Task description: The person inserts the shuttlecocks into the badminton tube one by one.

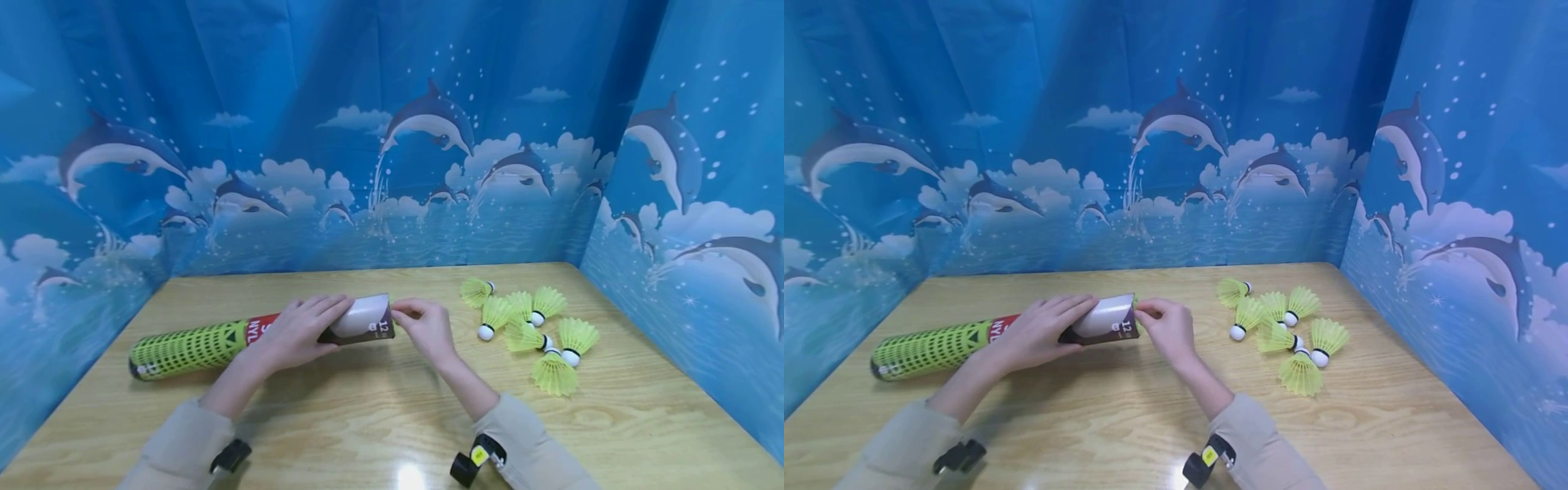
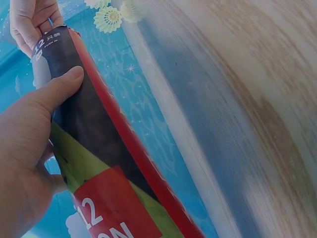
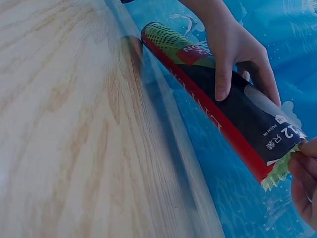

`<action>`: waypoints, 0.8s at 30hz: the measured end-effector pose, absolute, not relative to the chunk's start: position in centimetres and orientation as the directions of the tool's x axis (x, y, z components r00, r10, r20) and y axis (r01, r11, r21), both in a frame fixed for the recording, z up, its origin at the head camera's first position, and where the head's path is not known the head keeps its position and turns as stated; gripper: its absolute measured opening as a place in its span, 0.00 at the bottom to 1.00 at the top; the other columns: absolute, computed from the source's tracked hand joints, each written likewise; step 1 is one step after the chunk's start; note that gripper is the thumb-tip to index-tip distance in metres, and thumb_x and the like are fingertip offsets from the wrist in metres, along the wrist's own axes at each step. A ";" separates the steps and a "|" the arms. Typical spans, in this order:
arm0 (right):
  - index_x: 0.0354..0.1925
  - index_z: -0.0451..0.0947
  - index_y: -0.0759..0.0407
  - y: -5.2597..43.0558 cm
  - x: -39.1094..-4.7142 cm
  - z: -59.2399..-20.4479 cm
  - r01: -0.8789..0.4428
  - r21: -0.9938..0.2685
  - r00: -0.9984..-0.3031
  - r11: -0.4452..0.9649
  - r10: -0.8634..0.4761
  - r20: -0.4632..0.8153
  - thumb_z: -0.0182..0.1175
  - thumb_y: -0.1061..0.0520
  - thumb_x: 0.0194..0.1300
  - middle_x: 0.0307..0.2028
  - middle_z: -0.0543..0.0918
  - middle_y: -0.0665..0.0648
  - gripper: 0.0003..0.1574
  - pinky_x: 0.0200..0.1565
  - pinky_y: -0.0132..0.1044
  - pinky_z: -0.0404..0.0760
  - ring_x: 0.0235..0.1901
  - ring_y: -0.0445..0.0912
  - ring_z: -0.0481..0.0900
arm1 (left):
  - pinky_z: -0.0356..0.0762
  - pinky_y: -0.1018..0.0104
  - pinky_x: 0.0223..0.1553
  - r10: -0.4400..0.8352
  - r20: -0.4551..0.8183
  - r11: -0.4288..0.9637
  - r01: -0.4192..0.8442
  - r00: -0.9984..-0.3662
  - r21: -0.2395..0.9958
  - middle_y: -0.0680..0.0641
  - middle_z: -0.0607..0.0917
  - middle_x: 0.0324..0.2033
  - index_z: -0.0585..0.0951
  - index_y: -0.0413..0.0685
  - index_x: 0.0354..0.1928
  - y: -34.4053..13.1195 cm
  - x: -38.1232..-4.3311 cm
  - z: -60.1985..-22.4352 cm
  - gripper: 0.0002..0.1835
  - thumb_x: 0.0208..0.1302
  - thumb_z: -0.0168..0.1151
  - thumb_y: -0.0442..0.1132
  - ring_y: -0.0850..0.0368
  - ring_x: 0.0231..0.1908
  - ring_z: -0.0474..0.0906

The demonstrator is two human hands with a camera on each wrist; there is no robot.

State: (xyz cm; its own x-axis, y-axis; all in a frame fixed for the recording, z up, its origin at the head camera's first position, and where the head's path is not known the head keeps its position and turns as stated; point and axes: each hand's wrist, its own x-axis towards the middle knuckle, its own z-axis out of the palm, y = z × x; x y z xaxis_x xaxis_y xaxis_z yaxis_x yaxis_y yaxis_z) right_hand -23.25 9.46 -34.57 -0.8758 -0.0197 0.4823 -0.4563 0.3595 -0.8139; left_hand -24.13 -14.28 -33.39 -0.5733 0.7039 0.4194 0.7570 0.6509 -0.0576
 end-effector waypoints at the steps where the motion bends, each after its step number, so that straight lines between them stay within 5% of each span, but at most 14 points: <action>1: 0.33 0.84 0.66 9.4 -23.2 -34.6 -0.453 -0.814 -0.878 0.363 -0.026 0.477 0.66 0.67 0.52 0.28 0.85 0.59 0.07 0.29 0.31 0.80 0.26 0.45 0.80 | 0.72 0.44 0.50 0.704 0.418 0.651 0.757 -0.574 -0.057 0.42 0.72 0.60 0.65 0.45 0.66 -14.3 -24.1 -33.4 0.46 0.44 0.75 0.48 0.44 0.56 0.70; 15: 0.39 0.83 0.67 9.4 -23.4 -34.3 -0.255 -0.923 -0.967 0.290 -0.067 0.246 0.61 0.66 0.58 0.35 0.85 0.62 0.10 0.35 0.41 0.82 0.31 0.48 0.84 | 0.73 0.44 0.48 0.712 0.418 0.646 0.760 -0.565 -0.073 0.42 0.73 0.59 0.66 0.44 0.65 -14.6 -24.1 -33.8 0.46 0.42 0.76 0.48 0.44 0.56 0.70; 24: 0.46 0.80 0.69 10.6 -23.4 -34.0 -0.199 -0.954 -0.976 0.225 -0.132 0.172 0.60 0.66 0.59 0.39 0.84 0.63 0.15 0.37 0.38 0.82 0.34 0.48 0.83 | 0.73 0.44 0.47 0.711 0.415 0.648 0.759 -0.568 -0.072 0.42 0.73 0.59 0.66 0.45 0.66 -14.4 -24.3 -33.8 0.46 0.43 0.75 0.48 0.43 0.56 0.71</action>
